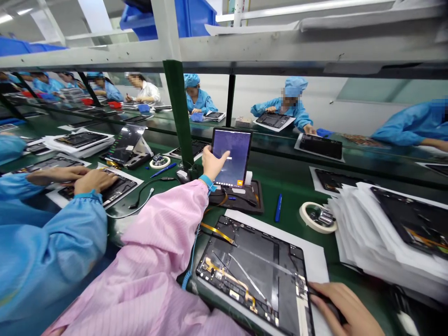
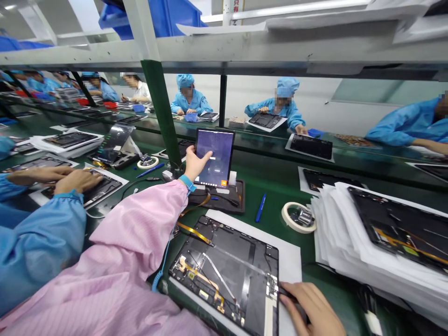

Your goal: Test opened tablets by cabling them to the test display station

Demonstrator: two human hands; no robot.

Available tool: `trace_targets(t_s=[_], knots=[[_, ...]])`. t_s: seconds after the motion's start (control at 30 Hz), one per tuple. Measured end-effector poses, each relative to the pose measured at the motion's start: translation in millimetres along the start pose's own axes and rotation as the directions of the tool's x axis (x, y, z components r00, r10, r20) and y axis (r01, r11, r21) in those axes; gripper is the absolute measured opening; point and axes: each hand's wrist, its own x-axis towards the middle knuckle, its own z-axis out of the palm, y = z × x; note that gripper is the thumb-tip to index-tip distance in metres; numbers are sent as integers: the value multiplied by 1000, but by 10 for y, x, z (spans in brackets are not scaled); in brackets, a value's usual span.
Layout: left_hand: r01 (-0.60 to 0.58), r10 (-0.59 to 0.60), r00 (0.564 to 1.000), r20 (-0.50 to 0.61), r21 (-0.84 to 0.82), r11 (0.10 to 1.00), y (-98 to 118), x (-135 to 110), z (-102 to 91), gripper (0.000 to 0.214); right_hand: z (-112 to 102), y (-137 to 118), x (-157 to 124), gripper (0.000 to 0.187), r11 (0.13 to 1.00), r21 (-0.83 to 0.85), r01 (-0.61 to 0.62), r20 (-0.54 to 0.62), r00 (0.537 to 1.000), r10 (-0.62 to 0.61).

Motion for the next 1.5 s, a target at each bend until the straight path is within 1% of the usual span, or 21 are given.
trace_targets(t_s=[0.07, 0.13, 0.2, 0.27, 0.3, 0.33, 0.43, 0.57, 0.67, 0.77, 0.8, 0.83, 0.9, 0.97, 1.0, 1.07, 1.13, 1.2, 1.27, 1.37, 1.5], knots=[[-8, 5, 992, -124, -29, 1000, 139, -123, -15, 62, -6, -20, -2, 24, 1000, 3, -22, 19, 1000, 22], [-92, 83, 986, -146, -55, 994, 294, -299, -23, 50, -15, -45, 0, 27, 999, -11, -36, 44, 998, 37], [-262, 262, 964, -51, 2, 965, 415, -498, -17, 45, -23, -72, 6, 29, 999, -35, -36, 64, 997, 38], [-435, 427, 900, 84, 122, 892, 458, -677, 11, 47, -28, -91, 13, 30, 998, -52, -30, 70, 997, 33], [-481, 461, 876, 140, 187, 856, 445, -747, 35, 49, -28, -97, 15, 30, 998, -56, -27, 67, 997, 31], [-498, 465, 866, 181, 248, 831, 411, -802, 64, 52, -27, -98, 16, 30, 998, -59, -26, 60, 998, 29], [-466, 403, 884, 238, 371, 803, 238, -871, 157, 56, -13, -86, 11, 30, 998, -54, -25, 43, 999, 27], [-462, 379, 884, 275, 387, 798, 72, -822, 219, 58, 3, -66, -8, 29, 998, -54, -29, 47, 998, 32], [-455, 370, 886, 278, 369, 811, 117, -805, 195, 57, -3, -67, -2, 27, 997, -72, -5, 48, 999, 8], [-485, 403, 867, 293, 311, 817, 315, -941, 137, 50, -26, -91, 44, 28, 990, -129, 52, 63, 997, -44], [-530, 441, 832, 336, 249, 811, 401, -1034, 122, 47, -37, -110, 68, 29, 984, -157, 79, 71, 995, -69], [-585, 489, 776, 398, 166, 794, 485, -1149, 112, 44, -50, -138, 93, 29, 977, -187, 106, 78, 993, -92], [-687, 583, 586, 562, -37, 726, 627, -1423, 114, 35, -85, -229, 141, 29, 964, -232, 131, 97, 989, -111], [-732, 611, 402, 682, -161, 661, 706, -1703, 127, 29, -140, -363, 182, 29, 962, -255, 99, 122, 990, -70], [-744, 605, 336, 722, -190, 640, 719, -1822, 133, 31, -175, -436, 201, 30, 963, -260, 65, 139, 990, -29], [-746, 578, 245, 778, -230, 625, 703, -1985, 144, 36, -256, -556, 235, 31, 966, -260, -10, 182, 981, 59], [-698, 536, 198, 821, -266, 665, 650, -2039, 170, 38, -344, -602, 258, 30, 966, -253, -54, 229, 967, 114], [-605, 454, 199, 869, -255, 754, 587, -2022, 214, 38, -428, -560, 256, 33, 968, -230, -100, 248, 956, 157], [-531, 370, 201, 907, -217, 819, 538, -1988, 254, 39, -487, -455, 233, 44, 952, -225, -206, 185, 950, 250], [-533, 305, 174, 936, -170, 829, 501, -1974, 277, 41, -481, -264, 214, 52, 905, -253, -343, 106, 920, 378], [-586, 261, 157, 953, -123, 801, 490, -2004, 272, 41, -359, -131, 239, 69, 949, -149, -278, 272, 911, 310]])
